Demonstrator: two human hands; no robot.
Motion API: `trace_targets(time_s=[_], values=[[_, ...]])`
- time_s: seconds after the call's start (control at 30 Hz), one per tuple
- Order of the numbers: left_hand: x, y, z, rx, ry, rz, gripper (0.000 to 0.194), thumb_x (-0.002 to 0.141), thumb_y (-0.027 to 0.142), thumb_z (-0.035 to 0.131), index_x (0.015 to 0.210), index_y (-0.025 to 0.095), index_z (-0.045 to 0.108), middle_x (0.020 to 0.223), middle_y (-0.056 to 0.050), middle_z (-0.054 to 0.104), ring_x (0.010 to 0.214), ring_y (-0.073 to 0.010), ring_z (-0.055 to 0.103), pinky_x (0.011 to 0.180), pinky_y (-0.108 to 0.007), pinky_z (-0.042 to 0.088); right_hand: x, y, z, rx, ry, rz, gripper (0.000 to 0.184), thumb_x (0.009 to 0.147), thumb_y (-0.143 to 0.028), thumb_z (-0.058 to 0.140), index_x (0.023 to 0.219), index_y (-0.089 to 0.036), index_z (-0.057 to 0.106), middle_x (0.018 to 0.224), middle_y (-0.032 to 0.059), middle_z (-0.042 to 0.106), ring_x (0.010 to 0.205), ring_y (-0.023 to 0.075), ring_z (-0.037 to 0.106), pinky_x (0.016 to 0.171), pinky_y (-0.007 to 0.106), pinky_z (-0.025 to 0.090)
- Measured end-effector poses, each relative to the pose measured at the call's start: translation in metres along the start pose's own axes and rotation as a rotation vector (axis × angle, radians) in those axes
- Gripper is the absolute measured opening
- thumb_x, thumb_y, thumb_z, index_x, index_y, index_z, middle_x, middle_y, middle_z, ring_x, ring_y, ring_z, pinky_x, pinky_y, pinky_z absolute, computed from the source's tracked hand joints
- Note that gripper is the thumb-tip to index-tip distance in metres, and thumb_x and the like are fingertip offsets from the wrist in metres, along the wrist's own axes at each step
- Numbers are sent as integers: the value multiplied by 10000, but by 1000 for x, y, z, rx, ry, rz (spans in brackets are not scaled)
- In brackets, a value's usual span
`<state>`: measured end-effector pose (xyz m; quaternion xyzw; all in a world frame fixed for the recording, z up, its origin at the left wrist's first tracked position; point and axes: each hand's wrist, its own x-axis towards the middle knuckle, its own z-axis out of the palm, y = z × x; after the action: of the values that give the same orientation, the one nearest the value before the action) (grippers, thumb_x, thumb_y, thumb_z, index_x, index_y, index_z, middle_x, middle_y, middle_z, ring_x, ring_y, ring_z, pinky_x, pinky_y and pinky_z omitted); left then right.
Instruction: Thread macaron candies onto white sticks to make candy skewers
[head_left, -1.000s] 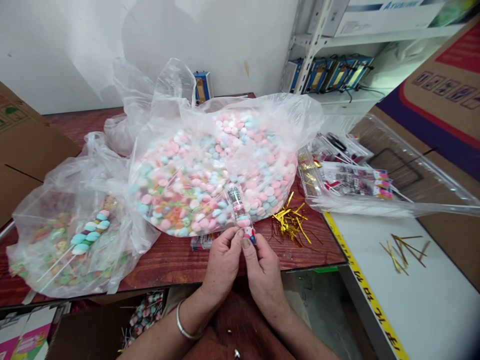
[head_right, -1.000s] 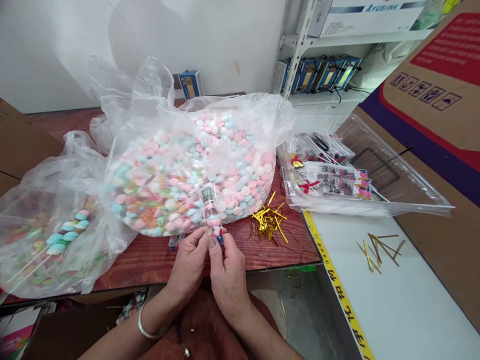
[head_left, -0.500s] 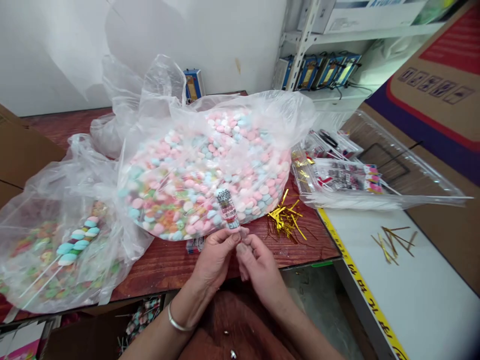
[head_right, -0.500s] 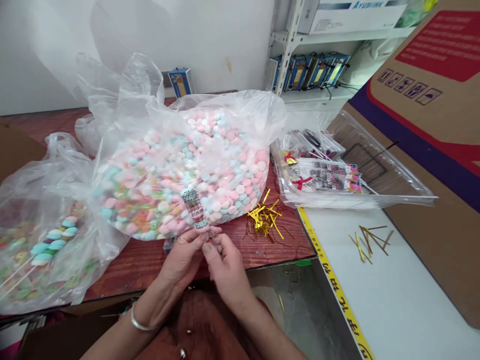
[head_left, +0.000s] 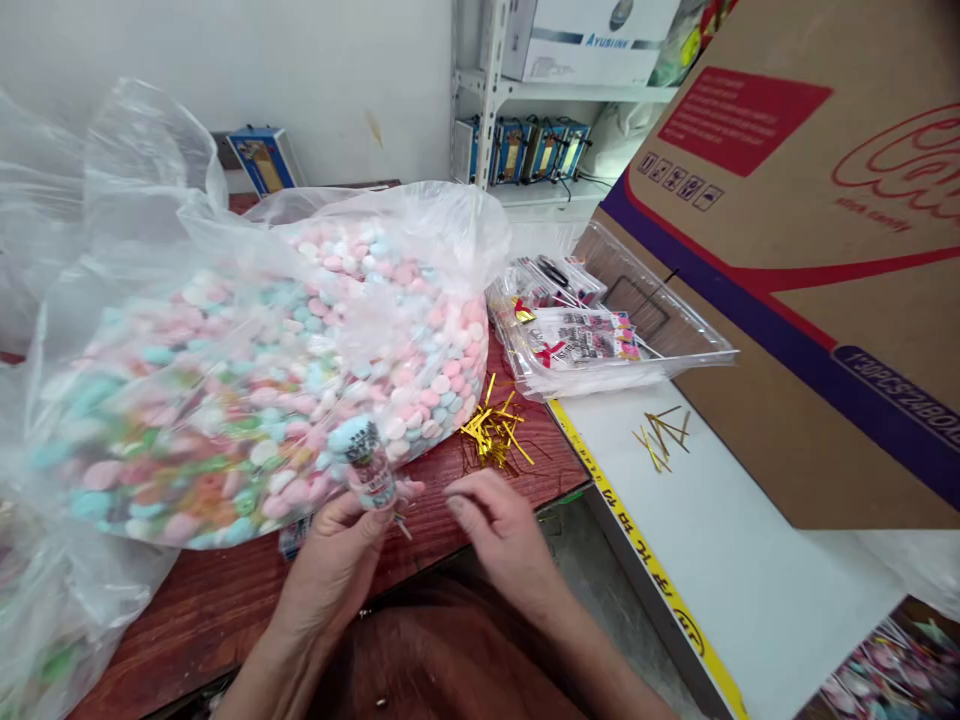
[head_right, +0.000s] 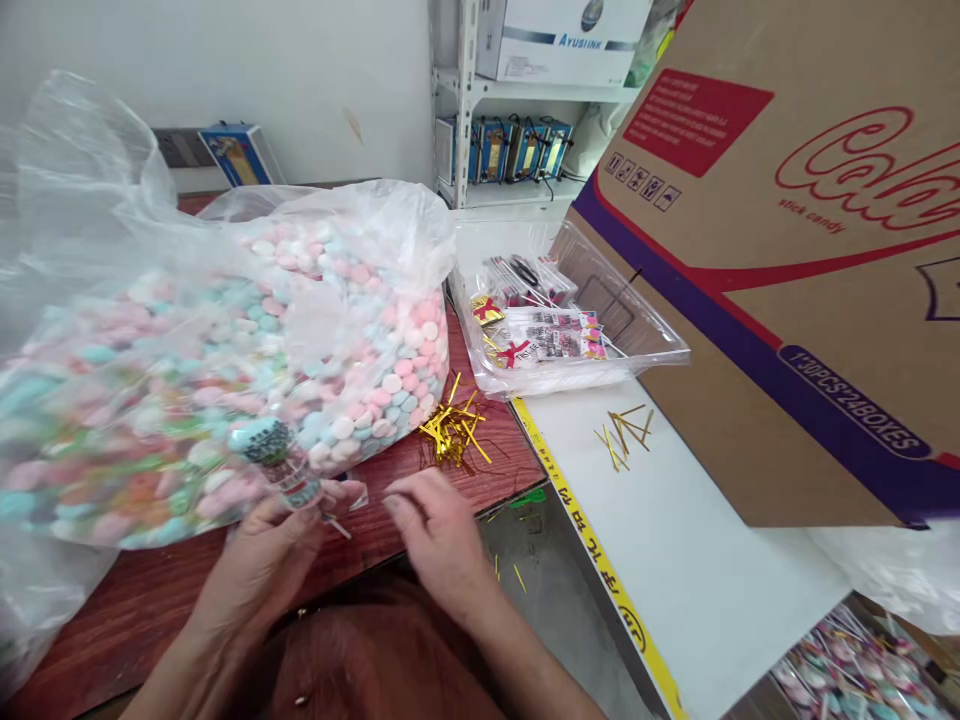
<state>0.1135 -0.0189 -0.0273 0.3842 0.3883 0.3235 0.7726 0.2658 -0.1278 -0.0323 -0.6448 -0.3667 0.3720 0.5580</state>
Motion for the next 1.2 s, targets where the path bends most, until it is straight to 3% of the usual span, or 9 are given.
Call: trace_targets(time_s=[0.03,0.13,0.23,0.33,0.53,0.73,0.87,1.03,1.2], values=[[2,2,-3,23,54,60,283,559,388,936,694,191,782,738,-69,756,771,-237,708,801,-383,576,2,6,-16,-334,174,-122,215,956,-358,543,898,-219,697,905,36,682,858,169,618,788,284,490],[6,7,-12,75,138,136,267,540,384,942,628,205,763,691,-43,742,733,-224,693,776,-377,578,8,27,-59,-692,409,-163,211,966,-300,516,948,-196,699,929,78,691,903,219,607,850,358,457],[5,6,-17,126,158,148,281,523,391,946,650,209,775,687,-34,738,698,-199,666,733,-342,570,15,45,-84,-903,475,-151,197,953,-254,522,1001,-172,694,985,114,686,957,254,578,877,391,422],[2,3,-17,206,124,155,247,571,384,926,694,219,789,760,-34,752,721,-183,647,735,-308,554,24,54,-88,-1100,482,-139,167,949,-219,532,995,-169,685,992,120,676,933,258,554,818,366,394],[1,13,-14,578,26,254,162,710,356,835,810,232,807,896,-54,765,892,-252,679,862,-315,520,36,53,-82,-1404,455,-151,182,940,-119,519,794,-165,618,813,120,638,784,251,521,705,356,322],[1,16,8,1084,-106,714,201,889,170,584,940,233,768,991,-69,725,921,-224,662,841,-296,492,24,25,-79,-1509,471,-272,265,998,-172,476,750,-193,567,689,63,574,686,228,493,680,350,327],[5,2,28,1406,-157,895,333,909,24,429,986,178,714,892,-76,654,825,-213,593,755,-321,479,12,-7,-51,-1397,547,-489,260,1001,-197,507,743,-207,533,665,24,536,662,197,488,669,324,354],[11,-4,43,1472,-107,1058,256,955,59,435,970,148,675,779,-50,599,728,-198,554,670,-310,468,6,-20,-5,-1150,472,-645,258,989,-165,541,737,-206,511,633,6,515,615,167,475,630,309,363],[10,-2,42,1402,-46,1126,256,979,93,436,1104,146,653,780,-42,621,720,-186,575,657,-297,476,7,-13,14,-1063,436,-662,264,1004,-159,512,744,-204,513,633,15,522,618,173,488,620,311,372]])
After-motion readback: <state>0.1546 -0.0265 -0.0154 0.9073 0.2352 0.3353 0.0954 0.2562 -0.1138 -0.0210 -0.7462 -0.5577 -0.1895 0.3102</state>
